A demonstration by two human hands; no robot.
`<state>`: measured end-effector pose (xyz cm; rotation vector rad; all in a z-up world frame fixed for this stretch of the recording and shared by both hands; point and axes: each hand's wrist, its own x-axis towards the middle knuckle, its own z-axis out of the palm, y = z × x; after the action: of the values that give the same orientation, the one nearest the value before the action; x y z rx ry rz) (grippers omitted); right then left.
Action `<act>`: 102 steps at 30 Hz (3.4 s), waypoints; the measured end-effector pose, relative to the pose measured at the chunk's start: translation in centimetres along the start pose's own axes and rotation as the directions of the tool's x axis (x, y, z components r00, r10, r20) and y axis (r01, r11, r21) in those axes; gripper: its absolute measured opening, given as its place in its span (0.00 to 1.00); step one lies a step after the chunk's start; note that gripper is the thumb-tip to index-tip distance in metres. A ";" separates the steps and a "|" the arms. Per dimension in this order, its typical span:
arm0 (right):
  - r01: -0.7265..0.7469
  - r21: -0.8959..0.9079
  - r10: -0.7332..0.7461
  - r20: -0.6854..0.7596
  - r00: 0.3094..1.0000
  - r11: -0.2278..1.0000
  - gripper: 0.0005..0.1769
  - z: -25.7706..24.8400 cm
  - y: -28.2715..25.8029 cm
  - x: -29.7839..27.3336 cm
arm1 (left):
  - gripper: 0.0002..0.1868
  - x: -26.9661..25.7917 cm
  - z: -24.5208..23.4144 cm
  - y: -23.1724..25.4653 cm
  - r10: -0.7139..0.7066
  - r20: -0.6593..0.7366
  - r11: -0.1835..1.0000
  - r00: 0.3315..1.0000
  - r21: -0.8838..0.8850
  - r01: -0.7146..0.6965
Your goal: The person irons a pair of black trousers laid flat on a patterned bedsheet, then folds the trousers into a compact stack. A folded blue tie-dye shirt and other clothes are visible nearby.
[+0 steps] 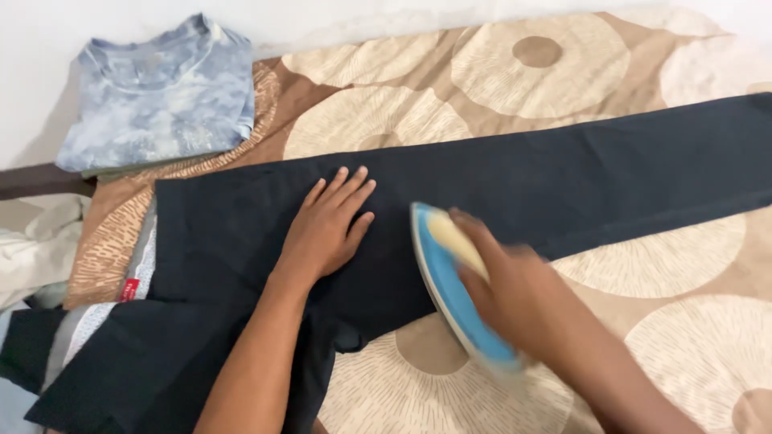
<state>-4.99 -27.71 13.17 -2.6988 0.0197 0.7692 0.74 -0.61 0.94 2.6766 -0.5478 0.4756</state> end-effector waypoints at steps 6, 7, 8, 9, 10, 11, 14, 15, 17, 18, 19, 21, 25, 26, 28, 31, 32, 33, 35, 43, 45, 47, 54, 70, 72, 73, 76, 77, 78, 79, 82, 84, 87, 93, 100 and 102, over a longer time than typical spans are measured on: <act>0.419 0.037 -0.370 -0.400 0.838 0.907 0.33 -3.7 -6.5 14.4 | 0.29 -0.3 -0.5 0.4 -0.040 0.091 0.999 0.995 -0.005 0.040; 0.409 0.085 -0.352 -0.369 0.860 0.909 0.33 -4.3 -7.1 14.5 | 0.28 -0.2 -0.6 0.5 -0.044 0.085 0.999 0.995 0.007 0.043; 0.394 0.136 -0.332 -0.335 0.881 0.909 0.33 -4.9 -7.5 14.6 | 0.28 -0.2 -0.6 0.6 -0.046 0.081 0.999 0.996 0.019 0.045; 0.398 0.132 -0.337 -0.335 0.880 0.908 0.33 -4.9 -6.8 13.1 | 0.28 -0.2 -0.8 0.5 -0.050 0.077 0.999 0.996 0.019 0.048; 0.407 0.113 -0.359 -0.303 0.883 0.906 0.35 -4.8 -5.8 11.7 | 0.28 -0.1 -0.6 0.5 -0.078 0.081 0.997 0.994 0.028 0.076; 0.417 0.094 -0.380 -0.270 0.885 0.904 0.36 -4.8 -4.9 10.4 | 0.28 0.1 -0.4 0.5 -0.106 0.085 0.994 0.991 0.037 0.103; 0.519 0.043 -0.489 -0.274 0.828 0.854 0.37 -2.9 1.4 3.1 | 0.28 -0.5 0.0 0.2 -0.091 0.053 0.994 0.994 0.072 0.087; 0.512 0.044 -0.482 -0.278 0.831 0.858 0.37 -3.1 2.6 0.5 | 0.28 -0.3 0.0 0.1 -0.084 0.055 0.995 0.995 0.067 0.080; 0.020 0.076 -0.026 0.072 0.997 0.997 0.39 -3.0 4.9 -5.2 | 0.29 -0.5 0.1 0.2 -0.101 0.069 0.992 0.993 0.083 0.095; 0.016 0.075 -0.021 0.068 0.997 0.997 0.39 -1.8 6.9 -5.4 | 0.29 -0.3 0.3 0.2 -0.097 0.068 0.993 0.993 0.079 0.092; 0.018 0.088 -0.019 0.012 1.000 0.996 0.41 -0.6 8.9 -5.6 | 0.30 -0.1 0.4 0.2 -0.105 0.068 0.990 0.992 0.100 0.098; 0.026 0.097 -0.021 -0.046 0.999 0.995 0.44 0.2 10.1 -5.4 | 0.30 -0.2 0.7 0.3 -0.118 0.063 0.986 0.991 0.125 0.109; 0.187 0.050 -0.170 -0.238 0.956 0.981 0.38 -1.8 7.0 0.3 | 0.31 0.3 0.5 0.8 -0.144 0.063 0.980 0.988 0.144 0.134; 0.419 0.027 -0.370 -0.421 0.828 0.908 0.36 -2.1 6.2 2.7 | 0.31 0.2 0.3 1.0 -0.173 0.082 0.979 0.982 0.119 0.162; 0.376 0.082 -0.320 -0.379 0.868 0.923 0.35 -5.0 2.8 8.1 | 0.31 0.2 0.1 0.9 -0.179 0.079 0.979 0.981 0.112 0.169; 0.286 0.112 -0.238 -0.319 0.918 0.952 0.35 -8.2 -0.7 12.2 | 0.30 0.0 0.0 1.3 -0.215 0.084 0.974 0.973 0.095 0.207; 0.238 0.102 -0.196 -0.313 0.929 0.966 0.36 -9.2 -1.6 13.1 | 0.30 0.3 0.1 1.3 -0.234 0.096 0.970 0.967 0.089 0.226; 0.245 0.102 -0.202 -0.317 0.927 0.964 0.36 -9.5 -1.7 12.3 | 0.30 0.5 0.2 0.9 -0.234 0.090 0.970 0.968 0.094 0.225; 0.166 0.062 -0.152 -0.187 0.971 0.984 0.38 -9.7 -1.0 11.0 | 0.28 0.8 1.4 0.6 -0.272 0.069 0.959 0.960 0.102 0.265; -0.141 -0.015 0.141 -0.009 0.990 0.990 0.40 -4.0 11.9 -6.0 | 0.33 4.3 0.5 8.1 -0.312 0.267 0.941 0.912 0.219 0.258; -0.302 -0.055 0.304 0.031 0.952 0.952 0.40 -3.6 12.8 -6.8 | 0.34 5.0 1.1 12.1 -0.226 0.361 0.971 0.905 0.154 0.181; -0.197 0.033 0.199 -0.107 0.974 0.980 0.39 -3.5 13.7 -6.0 | 0.34 4.9 3.8 15.6 0.030 0.246 0.998 0.969 -0.058 -0.016; 0.175 0.100 -0.120 -0.410 0.904 0.979 0.33 -9.7 9.8 9.2 | 0.34 2.5 8.3 18.3 0.116 0.051 0.992 0.992 0.046 -0.119; -0.187 -0.061 0.173 -0.191 0.966 0.980 0.41 -5.9 18.9 -3.0 | 0.51 11.7 10.7 20.4 -0.024 0.374 0.998 0.927 0.061 0.002; -0.246 -0.006 0.240 -0.206 0.949 0.969 0.39 -6.4 18.4 -3.4 | 0.51 12.2 11.0 20.7 -0.004 0.363 0.997 0.932 0.070 -0.023; -0.254 -0.028 0.244 -0.196 0.950 0.967 0.39 -7.2 17.4 -2.9 | 0.51 12.2 11.1 20.7 0.010 0.361 0.999 0.932 0.041 -0.026; -0.154 0.016 0.152 -0.261 0.953 0.988 0.37 -9.9 16.3 2.4 | 0.48 12.1 12.1 20.3 0.056 0.331 0.998 0.942 -0.005 -0.058; -0.037 0.072 0.059 -0.333 0.941 0.997 0.36 -10.7 16.2 4.6 | 0.47 11.8 12.4 20.1 0.084 0.306 0.996 0.948 -0.021 -0.081; -0.029 0.068 0.050 -0.335 0.941 0.997 0.36 -11.8 16.4 7.9 | 0.47 11.8 12.0 20.3 0.078 0.301 0.997 0.951 -0.016 -0.076; 0.036 0.040 -0.018 -0.384 0.923 0.999 0.35 -12.8 16.5 11.1 | 0.48 11.7 11.6 20.5 0.086 0.291 0.996 0.953 0.004 -0.091; 0.085 0.028 -0.067 -0.405 0.912 0.996 0.34 -15.4 14.1 14.2 | 0.50 11.6 11.1 20.7 0.083 0.277 0.995 0.957 0.038 -0.097; 0.058 0.049 -0.035 -0.383 0.923 0.997 0.33 -16.3 13.2 13.4 | 0.51 11.7 11.1 20.6 0.084 0.274 0.994 0.958 0.044 -0.100; -0.003 0.014 0.006 -0.279 0.960 1.000 0.37 -15.4 15.5 10.1 | 0.53 12.2 11.1 20.6 0.097 0.302 0.993 0.948 0.041 -0.114; -0.303 -0.036 0.296 -0.134 0.946 0.952 0.42 -9.6 23.7 -1.0 | 0.64 16.0 12.8 22.0 0.088 0.440 0.986 0.894 0.090 -0.142; -0.389 -0.049 0.372 -0.204 0.906 0.920 0.39 -11.0 22.8 -0.3 | 0.69 17.6 14.5 23.3 0.142 0.388 0.982 0.911 0.059 -0.179; -0.360 0.015 0.355 -0.211 0.911 0.933 0.38 -13.2 20.8 3.8 | 0.70 17.8 14.0 23.3 0.124 0.407 0.984 0.905 0.069 -0.166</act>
<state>2.84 -51.30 15.20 -2.8239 0.5749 0.5744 9.65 -31.82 2.25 2.8582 -0.8654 -0.0195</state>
